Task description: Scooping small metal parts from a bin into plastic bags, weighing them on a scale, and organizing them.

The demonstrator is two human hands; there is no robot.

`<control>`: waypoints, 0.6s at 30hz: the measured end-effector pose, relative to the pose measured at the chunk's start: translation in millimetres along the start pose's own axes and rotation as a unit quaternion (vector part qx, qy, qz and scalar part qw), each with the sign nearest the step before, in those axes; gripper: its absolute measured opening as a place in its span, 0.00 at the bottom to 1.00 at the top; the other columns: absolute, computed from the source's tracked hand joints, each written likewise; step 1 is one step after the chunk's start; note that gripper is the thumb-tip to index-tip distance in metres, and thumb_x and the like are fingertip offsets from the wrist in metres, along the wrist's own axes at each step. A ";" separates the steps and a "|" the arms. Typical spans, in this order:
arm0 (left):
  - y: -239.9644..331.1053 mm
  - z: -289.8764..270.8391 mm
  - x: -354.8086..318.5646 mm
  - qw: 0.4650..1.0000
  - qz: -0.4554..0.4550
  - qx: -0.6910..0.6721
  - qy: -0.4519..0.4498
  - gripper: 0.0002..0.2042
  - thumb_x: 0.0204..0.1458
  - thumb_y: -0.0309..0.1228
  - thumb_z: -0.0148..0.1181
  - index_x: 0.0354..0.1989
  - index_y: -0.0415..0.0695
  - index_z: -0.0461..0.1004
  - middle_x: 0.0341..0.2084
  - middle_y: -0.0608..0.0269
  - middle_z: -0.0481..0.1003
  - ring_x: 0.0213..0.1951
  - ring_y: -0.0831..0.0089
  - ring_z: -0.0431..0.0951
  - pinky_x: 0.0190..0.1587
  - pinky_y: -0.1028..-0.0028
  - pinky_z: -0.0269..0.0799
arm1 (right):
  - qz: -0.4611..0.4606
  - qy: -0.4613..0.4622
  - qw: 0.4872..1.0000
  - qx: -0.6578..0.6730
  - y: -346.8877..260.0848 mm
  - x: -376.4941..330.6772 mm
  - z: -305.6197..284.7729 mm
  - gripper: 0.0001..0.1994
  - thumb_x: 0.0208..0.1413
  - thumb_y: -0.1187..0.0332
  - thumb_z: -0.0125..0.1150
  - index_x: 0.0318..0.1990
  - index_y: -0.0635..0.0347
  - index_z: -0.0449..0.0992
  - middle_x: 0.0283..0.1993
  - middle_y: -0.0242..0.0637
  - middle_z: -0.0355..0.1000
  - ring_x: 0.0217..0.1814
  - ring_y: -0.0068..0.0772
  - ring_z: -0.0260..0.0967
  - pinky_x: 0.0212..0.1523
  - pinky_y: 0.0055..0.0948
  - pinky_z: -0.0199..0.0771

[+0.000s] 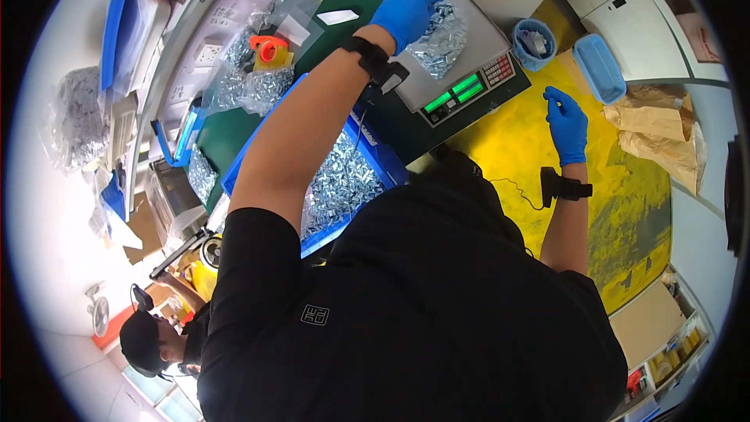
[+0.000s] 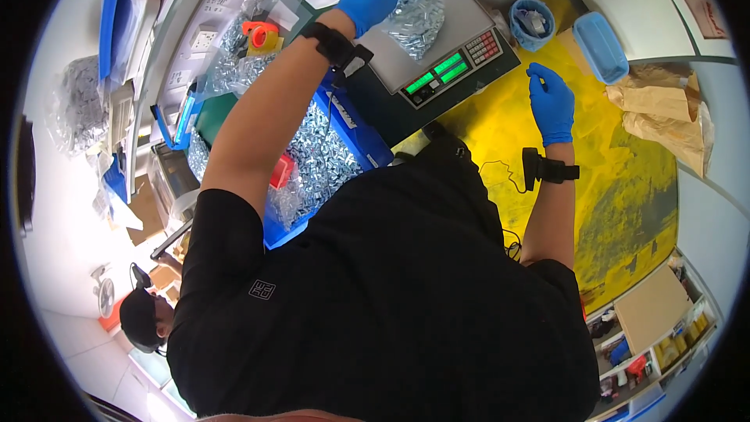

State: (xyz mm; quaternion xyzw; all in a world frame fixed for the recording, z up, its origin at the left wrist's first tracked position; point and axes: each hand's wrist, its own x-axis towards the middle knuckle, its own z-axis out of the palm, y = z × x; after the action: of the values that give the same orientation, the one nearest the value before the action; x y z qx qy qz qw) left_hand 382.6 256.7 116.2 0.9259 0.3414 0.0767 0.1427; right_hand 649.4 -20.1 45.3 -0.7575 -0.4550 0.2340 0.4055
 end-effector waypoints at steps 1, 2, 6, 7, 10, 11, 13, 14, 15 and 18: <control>0.5 -6.9 1.2 0.998 -0.044 -0.037 0.017 0.13 0.57 0.33 0.54 0.48 0.52 0.79 0.38 0.48 0.77 0.44 0.50 0.78 0.49 0.60 0.74 | -0.001 -0.007 1.000 0.006 -5.3 4.1 2.7 0.13 0.60 0.70 0.55 0.50 0.61 0.79 0.44 0.32 0.80 0.28 0.19 0.70 0.31 0.21 0.71; 0.0 -14.5 0.3 0.998 -0.050 -0.035 0.020 0.13 0.57 0.33 0.54 0.48 0.52 0.79 0.38 0.48 0.77 0.44 0.50 0.78 0.49 0.60 0.74 | -0.005 -0.012 1.000 0.007 -9.6 6.8 5.9 0.13 0.60 0.70 0.55 0.50 0.61 0.79 0.44 0.32 0.80 0.28 0.19 0.70 0.31 0.21 0.71; -7.7 -35.4 -10.9 0.983 -0.089 -0.152 0.047 0.13 0.56 0.34 0.55 0.46 0.46 0.79 0.38 0.51 0.80 0.37 0.56 0.80 0.44 0.63 0.76 | -0.016 -0.029 0.999 0.023 -18.4 19.2 14.9 0.13 0.61 0.70 0.55 0.50 0.62 0.78 0.44 0.32 0.79 0.29 0.18 0.70 0.31 0.19 0.71; -3.8 -41.8 -16.5 0.963 -0.108 -0.238 0.064 0.13 0.56 0.35 0.57 0.45 0.45 0.79 0.35 0.53 0.81 0.34 0.60 0.81 0.41 0.66 0.76 | -0.015 -0.032 0.999 0.023 -16.3 20.0 15.5 0.13 0.61 0.70 0.55 0.50 0.62 0.78 0.45 0.31 0.79 0.30 0.18 0.70 0.31 0.19 0.71; 11.3 -88.7 -68.7 0.758 -0.165 -0.631 -0.002 0.16 0.62 0.34 0.50 0.55 0.43 0.74 0.30 0.67 0.73 0.27 0.79 0.69 0.26 0.79 0.62 | -0.009 -0.036 0.999 0.013 -9.9 21.6 13.6 0.13 0.61 0.70 0.55 0.51 0.62 0.78 0.46 0.32 0.79 0.31 0.18 0.70 0.31 0.19 0.71; 13.1 -98.5 -91.3 0.732 -0.208 -0.648 0.016 0.17 0.63 0.34 0.50 0.56 0.41 0.72 0.29 0.71 0.70 0.26 0.83 0.64 0.25 0.82 0.55 | -0.009 -0.037 0.999 0.014 -11.8 22.1 12.5 0.13 0.61 0.70 0.55 0.51 0.62 0.78 0.46 0.32 0.79 0.31 0.18 0.70 0.31 0.19 0.71; 3.2 -104.9 -135.7 0.690 -0.288 -0.663 0.045 0.17 0.62 0.33 0.52 0.56 0.38 0.72 0.29 0.73 0.68 0.26 0.86 0.61 0.25 0.85 0.52 | -0.005 -0.039 0.999 0.034 -14.5 20.9 9.1 0.13 0.61 0.70 0.55 0.51 0.62 0.78 0.45 0.32 0.79 0.31 0.18 0.71 0.32 0.19 0.71; -10.3 -99.1 -162.2 0.675 -0.326 -0.660 0.059 0.16 0.61 0.32 0.53 0.56 0.38 0.72 0.29 0.72 0.69 0.27 0.85 0.63 0.26 0.85 0.56 | -0.006 -0.040 0.999 0.034 -11.7 22.1 8.2 0.13 0.61 0.70 0.55 0.51 0.62 0.78 0.45 0.32 0.79 0.31 0.18 0.71 0.32 0.19 0.71; -27.5 -79.7 -195.6 0.836 -0.239 -0.488 0.081 0.15 0.60 0.30 0.55 0.53 0.38 0.73 0.29 0.71 0.69 0.27 0.84 0.65 0.28 0.85 0.60 | -0.015 -0.032 0.999 0.019 -5.6 20.7 5.5 0.13 0.61 0.70 0.55 0.51 0.62 0.78 0.45 0.32 0.79 0.31 0.18 0.71 0.32 0.19 0.72; -71.2 -31.4 -278.4 0.655 -0.431 -0.608 0.126 0.08 0.60 0.31 0.54 0.42 0.42 0.76 0.30 0.68 0.74 0.31 0.80 0.72 0.33 0.82 0.69 | -0.020 -0.032 0.999 -0.002 1.8 23.8 4.7 0.13 0.61 0.69 0.55 0.50 0.62 0.78 0.45 0.33 0.79 0.32 0.19 0.71 0.32 0.19 0.72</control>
State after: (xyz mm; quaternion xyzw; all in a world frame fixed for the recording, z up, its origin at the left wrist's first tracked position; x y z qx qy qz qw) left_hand 121.4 133.0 110.9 0.3629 0.5940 0.3132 0.6461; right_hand 658.2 2.2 41.5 -0.7413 -0.4833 0.2485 0.3939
